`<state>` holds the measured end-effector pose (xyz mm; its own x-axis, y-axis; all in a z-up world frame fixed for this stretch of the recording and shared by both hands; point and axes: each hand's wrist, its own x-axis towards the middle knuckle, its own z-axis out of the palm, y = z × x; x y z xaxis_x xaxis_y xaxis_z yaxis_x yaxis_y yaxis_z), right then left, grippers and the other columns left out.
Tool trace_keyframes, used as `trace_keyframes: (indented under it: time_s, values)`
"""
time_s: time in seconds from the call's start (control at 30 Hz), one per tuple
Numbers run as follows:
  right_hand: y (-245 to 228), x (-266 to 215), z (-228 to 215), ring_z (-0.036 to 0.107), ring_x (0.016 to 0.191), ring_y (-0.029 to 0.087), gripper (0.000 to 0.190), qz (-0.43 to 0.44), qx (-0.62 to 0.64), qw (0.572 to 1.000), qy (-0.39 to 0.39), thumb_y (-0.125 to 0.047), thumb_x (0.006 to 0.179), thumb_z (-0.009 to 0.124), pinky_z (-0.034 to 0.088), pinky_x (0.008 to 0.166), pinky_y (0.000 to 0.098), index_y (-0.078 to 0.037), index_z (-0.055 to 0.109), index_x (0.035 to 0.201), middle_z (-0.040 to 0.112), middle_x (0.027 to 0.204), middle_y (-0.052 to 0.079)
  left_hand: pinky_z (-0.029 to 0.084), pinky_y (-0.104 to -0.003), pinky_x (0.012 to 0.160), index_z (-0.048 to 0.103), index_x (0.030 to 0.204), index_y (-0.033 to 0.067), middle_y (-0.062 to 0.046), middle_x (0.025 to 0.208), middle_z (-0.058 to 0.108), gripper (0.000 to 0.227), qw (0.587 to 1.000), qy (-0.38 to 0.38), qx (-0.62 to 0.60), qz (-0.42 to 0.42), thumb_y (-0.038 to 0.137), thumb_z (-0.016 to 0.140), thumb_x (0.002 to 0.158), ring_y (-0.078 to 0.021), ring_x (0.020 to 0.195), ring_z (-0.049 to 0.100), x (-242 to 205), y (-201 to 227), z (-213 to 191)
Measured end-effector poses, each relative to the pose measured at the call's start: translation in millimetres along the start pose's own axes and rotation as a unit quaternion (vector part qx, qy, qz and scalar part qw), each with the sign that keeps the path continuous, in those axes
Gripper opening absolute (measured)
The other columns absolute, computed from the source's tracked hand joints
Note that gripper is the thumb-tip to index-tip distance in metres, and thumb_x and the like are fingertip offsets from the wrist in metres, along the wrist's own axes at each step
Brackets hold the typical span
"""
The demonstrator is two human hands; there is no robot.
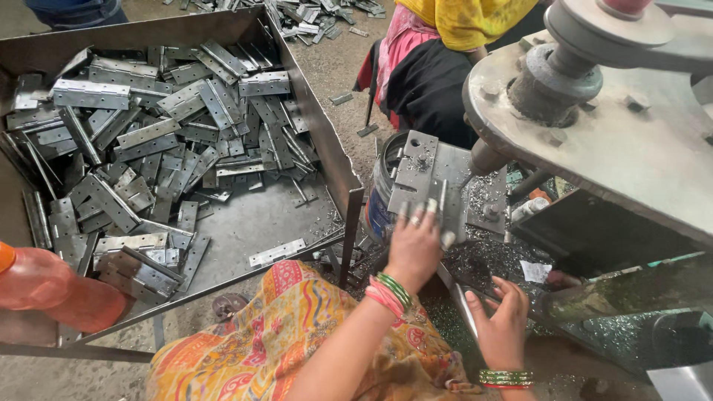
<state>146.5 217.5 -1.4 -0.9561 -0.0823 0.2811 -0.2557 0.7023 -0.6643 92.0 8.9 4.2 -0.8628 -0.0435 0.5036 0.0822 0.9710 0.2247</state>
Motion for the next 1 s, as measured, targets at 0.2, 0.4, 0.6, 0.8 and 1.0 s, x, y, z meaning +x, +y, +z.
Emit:
trace_keyframes:
  time_s: [0.2,0.4,0.6,0.8,1.0]
  values:
    - [44,-19,20,0.061,0.114,0.037,0.067,-0.075,-0.101,0.992,-0.024,-0.038,0.082,0.078,0.054,0.095,0.0443,0.003,0.052,0.13,0.051,0.13,0.024,0.033,-0.055,0.115,0.072,0.116,0.0006,-0.017,0.14,0.06,0.042,0.999,-0.045,-0.031,-0.004,0.028,0.066,0.085,-0.0315,0.136,0.051,2,16,1]
    - [83,-63,76,0.067,0.1,0.044,0.076,-0.04,-0.211,0.965,-0.152,-0.048,0.08,0.075,0.056,0.083,0.0465,0.002,0.05,0.132,0.065,0.117,0.029,0.032,-0.054,0.118,0.073,0.114,0.0013,-0.016,0.141,0.061,0.039,0.999,-0.031,-0.019,-0.009,0.026,0.066,0.085,-0.0307,0.134,0.055,5,3,-1]
    - [75,0,41,0.074,0.084,0.042,0.08,0.102,-0.204,0.92,-0.32,-0.053,0.08,0.076,0.059,0.074,0.0497,-0.003,0.045,0.134,0.074,0.09,0.024,0.029,-0.055,0.12,0.074,0.111,0.001,-0.018,0.137,0.063,0.034,1.0,0.022,0.005,0.005,0.026,0.059,0.094,-0.031,0.131,0.057,15,-1,10]
    - [76,-25,49,0.073,0.077,0.044,0.069,0.111,-0.241,0.913,-0.31,-0.047,0.085,0.074,0.058,0.068,0.0519,-0.002,0.045,0.129,0.072,0.081,0.026,0.029,-0.054,0.12,0.075,0.113,0.0029,-0.019,0.138,0.062,0.034,0.999,-0.019,0.039,-0.003,0.021,0.055,0.092,-0.0323,0.135,0.055,36,5,29]
    - [88,-75,63,0.076,0.075,0.041,0.065,0.133,-0.181,0.93,-0.291,-0.046,0.08,0.074,0.059,0.069,0.0505,-0.005,0.048,0.123,0.076,0.077,0.024,0.029,-0.053,0.122,0.075,0.113,0.0031,-0.019,0.139,0.061,0.033,0.999,-0.037,0.008,-0.003,0.018,0.055,0.09,-0.0321,0.136,0.054,5,7,21]
